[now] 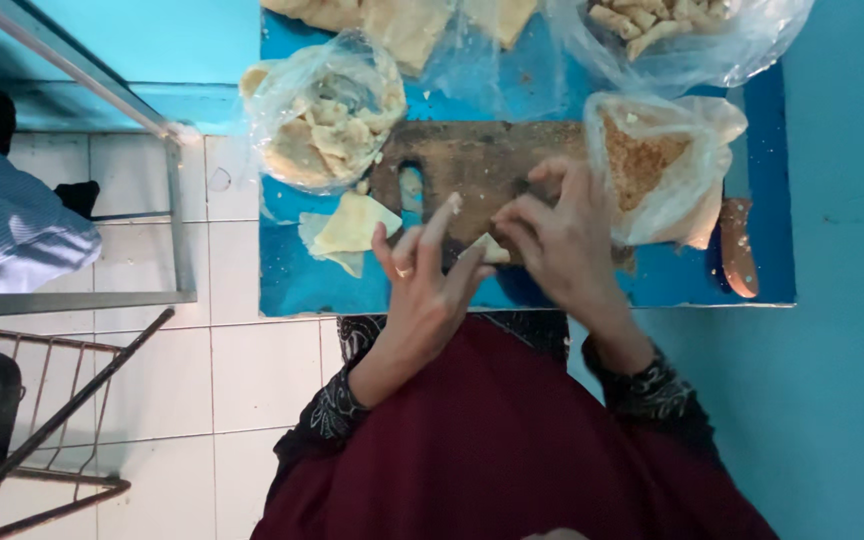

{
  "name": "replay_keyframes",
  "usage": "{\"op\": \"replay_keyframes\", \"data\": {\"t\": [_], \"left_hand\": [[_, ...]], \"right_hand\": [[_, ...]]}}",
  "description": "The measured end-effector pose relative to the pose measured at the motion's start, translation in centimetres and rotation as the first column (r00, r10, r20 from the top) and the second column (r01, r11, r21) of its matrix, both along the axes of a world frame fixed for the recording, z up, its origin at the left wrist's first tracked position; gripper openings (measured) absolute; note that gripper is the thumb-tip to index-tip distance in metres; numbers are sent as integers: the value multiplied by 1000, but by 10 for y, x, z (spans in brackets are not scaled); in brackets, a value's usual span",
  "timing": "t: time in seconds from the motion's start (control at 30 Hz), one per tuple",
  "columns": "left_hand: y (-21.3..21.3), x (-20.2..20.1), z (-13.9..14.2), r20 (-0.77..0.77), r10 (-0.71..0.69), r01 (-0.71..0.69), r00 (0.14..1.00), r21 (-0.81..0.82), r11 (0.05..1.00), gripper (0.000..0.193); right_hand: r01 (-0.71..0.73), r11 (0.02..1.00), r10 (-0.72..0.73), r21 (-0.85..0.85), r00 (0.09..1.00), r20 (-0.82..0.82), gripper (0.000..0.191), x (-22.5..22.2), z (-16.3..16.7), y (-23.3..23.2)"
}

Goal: The person sits on the floor at a low table and folds small square dough pieces by hand, pinching them closed around a filling and placing the folded pastries aside, repeating the folding cycle with pieces taken from plastic bags.

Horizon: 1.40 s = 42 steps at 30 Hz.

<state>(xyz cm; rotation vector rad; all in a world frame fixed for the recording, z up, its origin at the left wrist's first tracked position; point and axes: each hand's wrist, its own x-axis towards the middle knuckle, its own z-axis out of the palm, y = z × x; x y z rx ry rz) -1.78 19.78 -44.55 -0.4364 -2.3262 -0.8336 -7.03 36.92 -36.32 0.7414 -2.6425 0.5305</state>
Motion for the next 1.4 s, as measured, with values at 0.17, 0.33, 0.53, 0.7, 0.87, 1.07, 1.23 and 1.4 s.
{"op": "replay_keyframes", "data": {"t": [0.17, 0.33, 0.53, 0.7, 0.87, 1.07, 1.23, 1.4], "left_hand": [[-5, -1, -2, -28, -37, 38, 999, 17, 999, 24], [-7, -3, 0, -48, -38, 42, 998, 73, 996, 24], [-12, -6, 2, -60, -59, 63, 996, 81, 995, 24], [-11, -7, 2, -38, -66, 69, 997, 75, 995, 24], [-11, -6, 4, -40, -58, 61, 998, 80, 995, 24], [-12, -6, 5, -57, -65, 69, 996, 70, 995, 25], [-12, -6, 4, -53, -89, 94, 995, 99, 991, 25], [-12, -8, 3, -65, -84, 90, 994, 93, 992, 25]], "right_hand": [[-221, 947, 254, 231, 960, -122, 50, -42, 27, -29], [-291, 907, 352, 305, 921, -168, 43, -97, 7, -89], [-332, 903, 352, 274, 935, -27, 39, -109, -10, -83], [-370, 897, 409, 241, 902, -139, 39, -100, -13, -93], [-393, 898, 415, 197, 905, -90, 29, -102, -10, -100], [-437, 899, 433, 21, 896, 100, 21, -102, -1, -91], [-439, 898, 428, 6, 879, 209, 26, -67, 17, -38], [-311, 949, 316, -56, 925, 210, 34, -24, 16, 10]]}}
